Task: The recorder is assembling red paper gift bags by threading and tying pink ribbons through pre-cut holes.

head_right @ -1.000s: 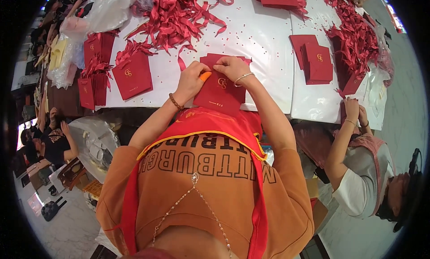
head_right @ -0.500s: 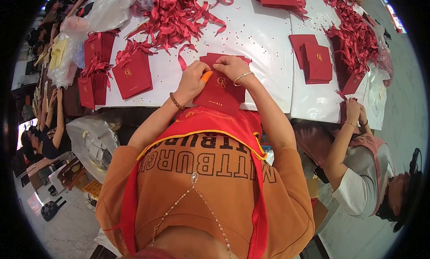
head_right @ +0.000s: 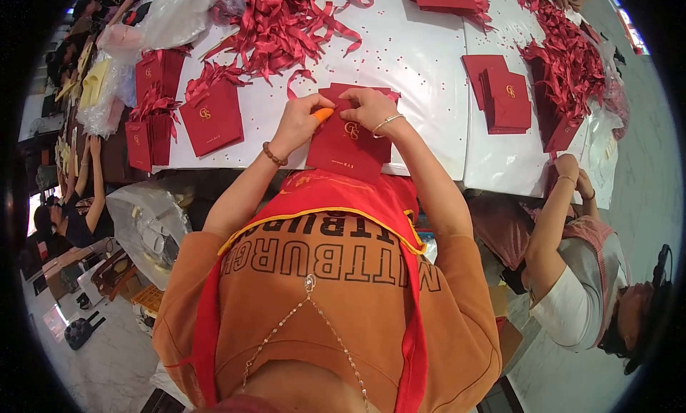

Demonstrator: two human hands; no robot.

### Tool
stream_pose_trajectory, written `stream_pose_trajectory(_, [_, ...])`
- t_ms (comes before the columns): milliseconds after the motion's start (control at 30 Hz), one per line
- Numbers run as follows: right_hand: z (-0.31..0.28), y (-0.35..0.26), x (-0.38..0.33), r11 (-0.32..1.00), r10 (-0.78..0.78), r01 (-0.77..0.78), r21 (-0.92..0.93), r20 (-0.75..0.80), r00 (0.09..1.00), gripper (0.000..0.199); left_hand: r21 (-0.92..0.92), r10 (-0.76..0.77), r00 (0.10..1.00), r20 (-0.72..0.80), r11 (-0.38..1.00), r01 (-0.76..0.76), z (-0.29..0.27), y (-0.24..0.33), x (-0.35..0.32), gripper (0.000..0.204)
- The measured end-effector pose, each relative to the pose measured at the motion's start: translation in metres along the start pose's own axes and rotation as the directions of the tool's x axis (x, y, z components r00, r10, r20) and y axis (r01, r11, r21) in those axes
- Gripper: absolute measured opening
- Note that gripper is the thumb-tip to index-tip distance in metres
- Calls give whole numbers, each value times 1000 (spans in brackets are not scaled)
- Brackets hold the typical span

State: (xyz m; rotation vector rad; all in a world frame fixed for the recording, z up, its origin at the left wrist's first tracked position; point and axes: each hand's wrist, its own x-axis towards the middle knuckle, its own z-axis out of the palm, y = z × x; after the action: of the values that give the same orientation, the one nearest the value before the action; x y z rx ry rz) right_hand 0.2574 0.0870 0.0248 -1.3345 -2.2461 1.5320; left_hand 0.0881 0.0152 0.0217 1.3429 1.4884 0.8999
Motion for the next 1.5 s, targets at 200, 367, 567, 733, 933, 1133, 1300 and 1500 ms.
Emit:
stream_pose_trajectory(200, [2, -1, -3, 999, -24, 24, 21, -32, 999, 35, 220, 152, 988, -36, 965, -140, -1, 3, 1, 14])
stream_pose_trajectory(367, [2, -6, -4, 999, -2, 1, -32, -34, 999, 34, 376, 215, 977, 3, 905, -200, -2, 4, 3, 14])
stream_pose_trajectory(567, [9, 10, 0, 994, -91, 87, -65, -61, 994, 33, 411, 197, 979, 53, 889, -201, -1, 5, 9, 12])
stream_pose_trajectory(733, [11, -2, -6, 980, -89, 66, -190, -116, 989, 32, 347, 165, 986, 26, 923, -164, 0, 9, 11, 15])
stream_pose_trajectory(933, [15, -13, -11, 928, -210, 146, -343, -159, 965, 28, 214, 56, 997, -50, 976, -44, 6, 7, 8, 32])
stream_pose_trajectory(1133, [21, -12, -9, 832, -357, 245, -497, -143, 923, 29, -95, -248, 963, 102, 962, 258, -9, 12, 10, 28])
stream_pose_trajectory(1300, [19, -6, -11, 922, -297, 235, -309, -169, 940, 25, 301, 50, 996, 71, 951, -69, -17, 17, 6, 18])
stream_pose_trajectory(1500, [18, -24, -25, 727, -416, 225, -649, -155, 896, 20, 622, 159, 969, 191, 744, -245, -41, -3, 35, 27])
